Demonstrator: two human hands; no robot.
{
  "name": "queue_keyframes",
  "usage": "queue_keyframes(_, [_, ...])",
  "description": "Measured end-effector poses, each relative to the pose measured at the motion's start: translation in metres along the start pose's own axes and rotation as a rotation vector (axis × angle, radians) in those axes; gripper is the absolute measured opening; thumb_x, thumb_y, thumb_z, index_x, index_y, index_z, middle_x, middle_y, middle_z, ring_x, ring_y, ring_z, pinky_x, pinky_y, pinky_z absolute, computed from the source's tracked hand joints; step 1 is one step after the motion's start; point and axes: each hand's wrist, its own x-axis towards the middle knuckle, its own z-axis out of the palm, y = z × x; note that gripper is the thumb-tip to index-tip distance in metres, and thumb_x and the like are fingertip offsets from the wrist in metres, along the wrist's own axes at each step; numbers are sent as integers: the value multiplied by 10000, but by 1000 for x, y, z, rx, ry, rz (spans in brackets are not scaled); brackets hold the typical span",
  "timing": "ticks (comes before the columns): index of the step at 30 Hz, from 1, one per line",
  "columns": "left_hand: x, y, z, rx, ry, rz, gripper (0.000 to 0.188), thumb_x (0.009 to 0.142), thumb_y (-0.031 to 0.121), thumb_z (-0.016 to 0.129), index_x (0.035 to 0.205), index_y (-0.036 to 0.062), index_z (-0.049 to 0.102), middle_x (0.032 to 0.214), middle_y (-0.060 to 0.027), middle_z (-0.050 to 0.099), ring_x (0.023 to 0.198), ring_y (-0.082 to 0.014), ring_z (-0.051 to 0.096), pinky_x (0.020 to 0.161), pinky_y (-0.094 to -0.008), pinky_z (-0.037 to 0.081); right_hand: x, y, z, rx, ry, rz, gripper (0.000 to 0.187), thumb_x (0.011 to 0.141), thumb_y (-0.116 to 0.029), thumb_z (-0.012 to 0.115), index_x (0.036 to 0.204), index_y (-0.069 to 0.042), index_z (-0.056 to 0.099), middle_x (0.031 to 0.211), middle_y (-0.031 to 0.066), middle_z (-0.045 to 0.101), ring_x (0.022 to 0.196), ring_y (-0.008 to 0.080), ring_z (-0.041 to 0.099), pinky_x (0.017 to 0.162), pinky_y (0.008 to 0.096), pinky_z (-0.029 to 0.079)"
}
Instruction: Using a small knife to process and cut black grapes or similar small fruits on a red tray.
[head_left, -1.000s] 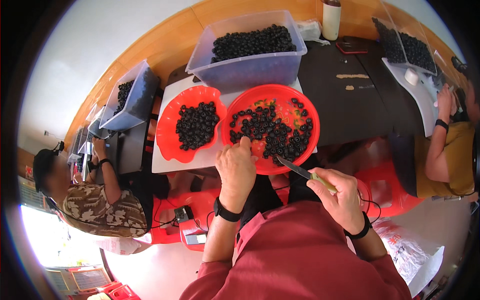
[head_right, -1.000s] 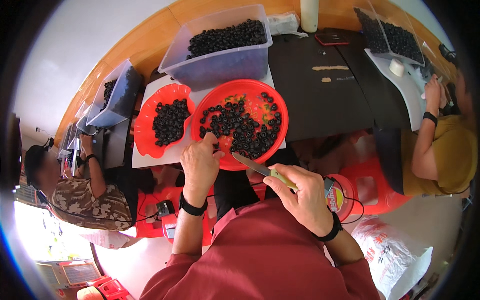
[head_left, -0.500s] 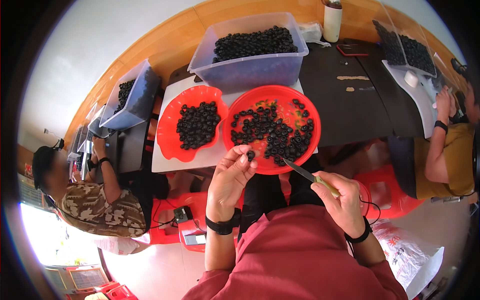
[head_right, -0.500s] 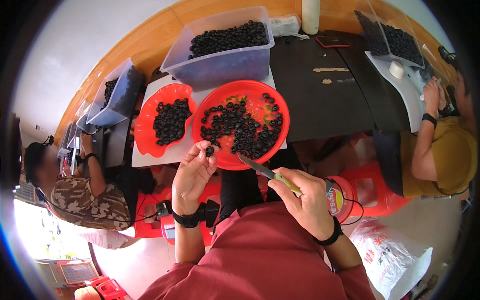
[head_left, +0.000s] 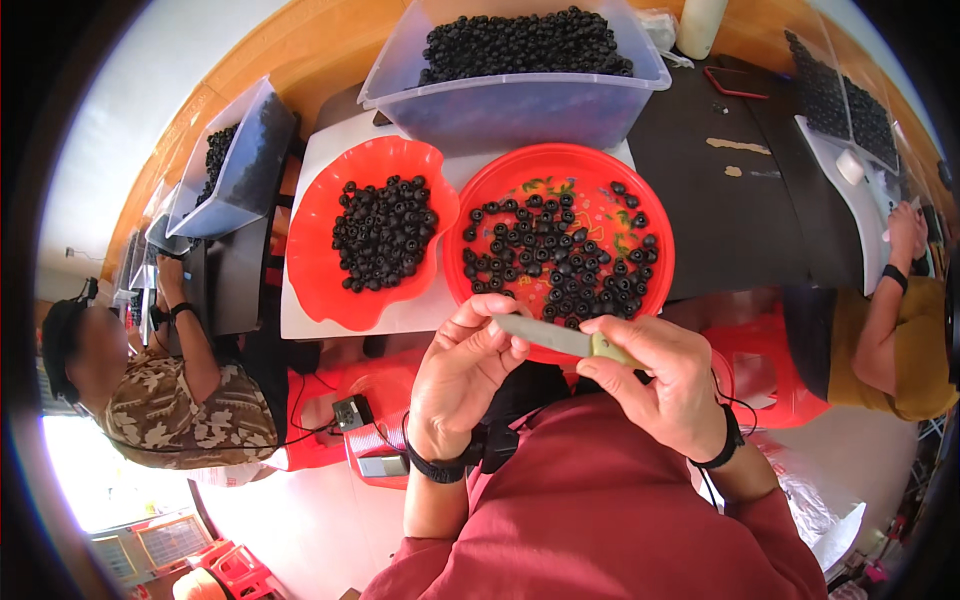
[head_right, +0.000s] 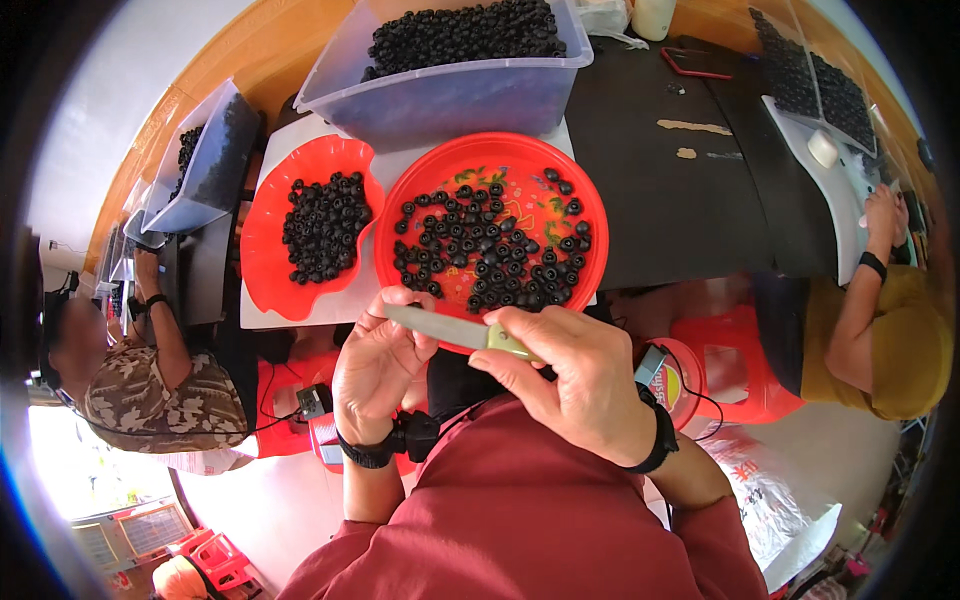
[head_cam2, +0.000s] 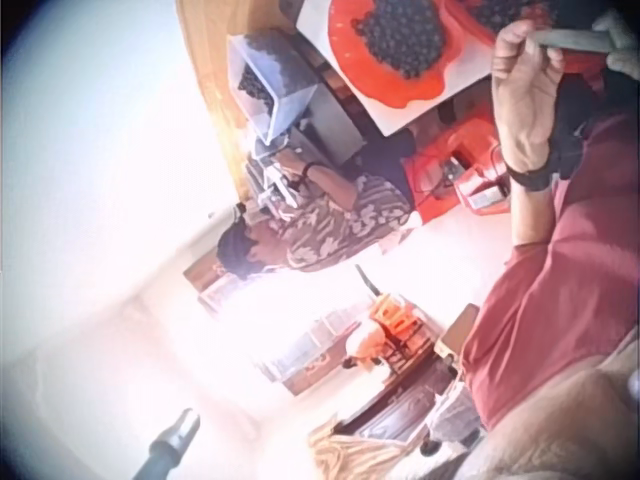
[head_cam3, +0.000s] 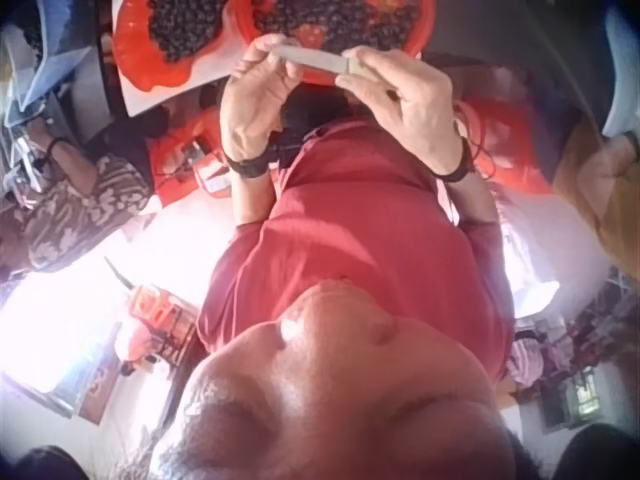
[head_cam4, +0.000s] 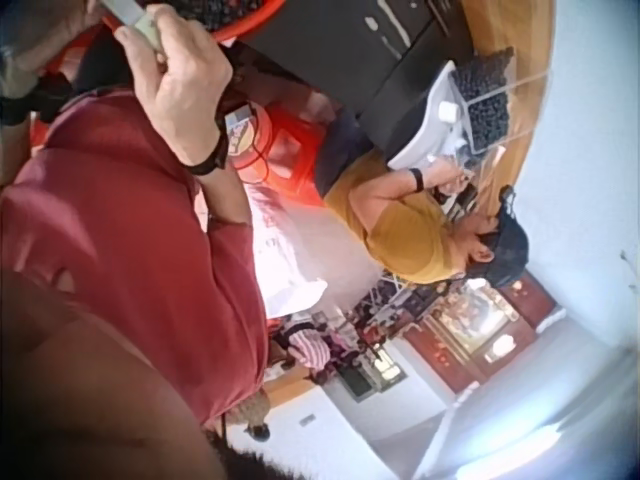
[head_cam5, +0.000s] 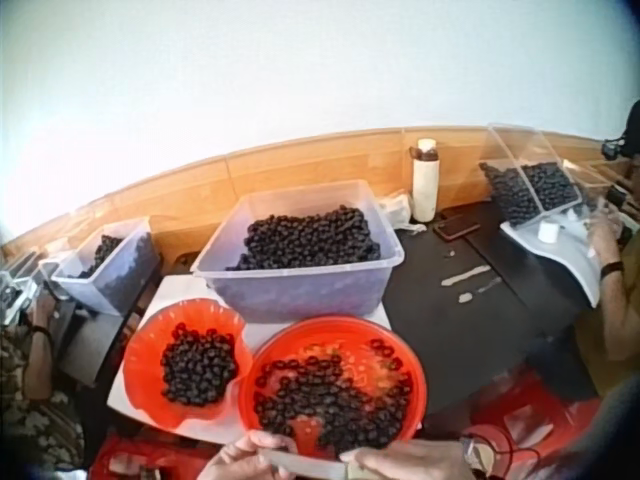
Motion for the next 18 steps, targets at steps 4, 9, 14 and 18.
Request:
queue_keyframes(4, [4,4,0,-33,-10,-31,206,951,35,584,1148,-18,613,1032,-102,612,919,-175,590,852,-277,519,6,1,10,-46,-41,-89,340,757,-203,822,1022,-41,682,679,46,586,532,187,560,480,310,443])
queue_keyframes(9, [11,4,-7,-53,-44,-53,178,962,51,576,1126,-9,613,1045,-101,606,931,-172,584,855,-284,518,15,6,15,-90,-38,-123,369,744,-227,829,1028,-51,673,660,36,556,527,191,546,475,314,440])
queue_keyframes(14, [14,4,-5,-30,15,-34,182,950,72,603,1124,16,607,1012,-89,612,953,-170,567,845,-300,513,21,11,15,-160,-49,-129,384,743,-256,827,1030,-53,673,637,28,527,520,187,531,469,318,432])
queue_keyframes(18, [20,4,-10,-38,-17,-18,225,919,89,647,1125,17,591,963,-64,617,968,-168,552,790,-274,500,27,14,14,-163,-48,-126,383,747,-265,824,1031,-57,674,633,26,520,520,185,527,471,319,431])
